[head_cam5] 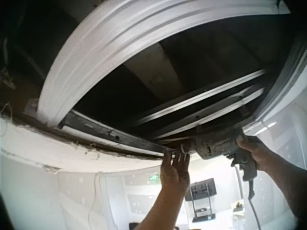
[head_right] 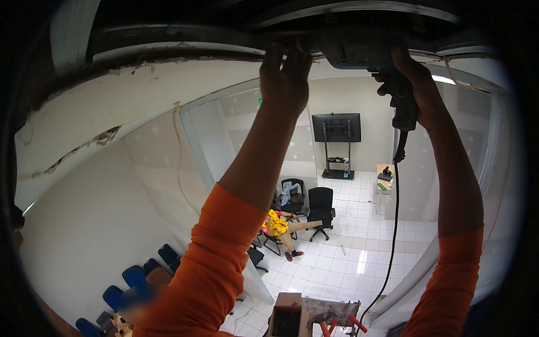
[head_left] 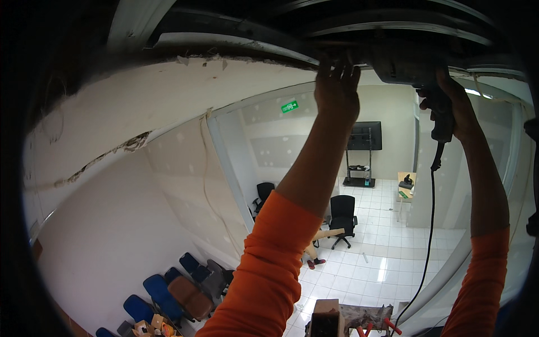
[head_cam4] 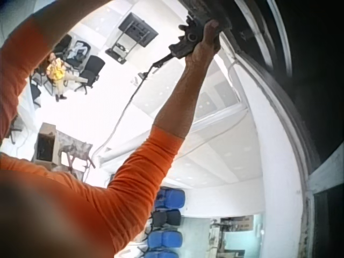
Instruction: The person installs metal ceiling rails by positioning them against the ceiling and securing them with a power drill and hammer. The person repeatedly picks up rails, aligns them, drills screws, and taps them into place while working from a ladder.
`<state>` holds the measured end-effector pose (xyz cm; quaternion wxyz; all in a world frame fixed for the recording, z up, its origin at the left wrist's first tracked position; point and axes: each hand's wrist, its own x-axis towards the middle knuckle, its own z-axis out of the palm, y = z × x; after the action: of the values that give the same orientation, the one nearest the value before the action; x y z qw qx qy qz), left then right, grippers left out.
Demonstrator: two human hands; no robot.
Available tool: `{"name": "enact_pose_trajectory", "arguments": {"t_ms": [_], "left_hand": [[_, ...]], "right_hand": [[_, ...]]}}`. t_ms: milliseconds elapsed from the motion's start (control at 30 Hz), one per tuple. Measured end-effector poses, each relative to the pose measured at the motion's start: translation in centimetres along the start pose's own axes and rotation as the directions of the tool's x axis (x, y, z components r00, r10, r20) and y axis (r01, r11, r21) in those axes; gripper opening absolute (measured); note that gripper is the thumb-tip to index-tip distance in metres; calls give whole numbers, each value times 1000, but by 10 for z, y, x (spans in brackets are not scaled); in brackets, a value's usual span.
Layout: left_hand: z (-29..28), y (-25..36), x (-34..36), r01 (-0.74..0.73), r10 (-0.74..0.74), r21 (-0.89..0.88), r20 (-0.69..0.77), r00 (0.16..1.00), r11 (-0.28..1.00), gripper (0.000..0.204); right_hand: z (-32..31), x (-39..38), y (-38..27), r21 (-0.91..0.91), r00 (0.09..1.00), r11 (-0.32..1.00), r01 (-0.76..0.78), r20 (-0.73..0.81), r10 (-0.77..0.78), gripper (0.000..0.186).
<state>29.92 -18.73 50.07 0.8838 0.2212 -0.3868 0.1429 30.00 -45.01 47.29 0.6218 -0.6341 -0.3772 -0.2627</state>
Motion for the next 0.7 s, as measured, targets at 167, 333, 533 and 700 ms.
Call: {"name": "enact_pose_trajectory", "arguments": {"t_ms": [167,333,533,700], "left_hand": [[-5,3,2,-26,27,10,-37,999,1000,26],[-5,-5,-1,-19,6,78,158,987,997,28],[-6,-11,3,-43,11,135,228,974,990,25],[-9,-16,5,-62,25,176,203,979,983,22]], "right_hand": [[-5,-2,14,89,999,996,-32,9,31,83],[-7,-1,20,150,999,989,-2,36,-3,84],[-11,0,27,179,999,984,-1,51,-8,84],[-16,3,34,177,997,984,-7,73,-6,86]]}}
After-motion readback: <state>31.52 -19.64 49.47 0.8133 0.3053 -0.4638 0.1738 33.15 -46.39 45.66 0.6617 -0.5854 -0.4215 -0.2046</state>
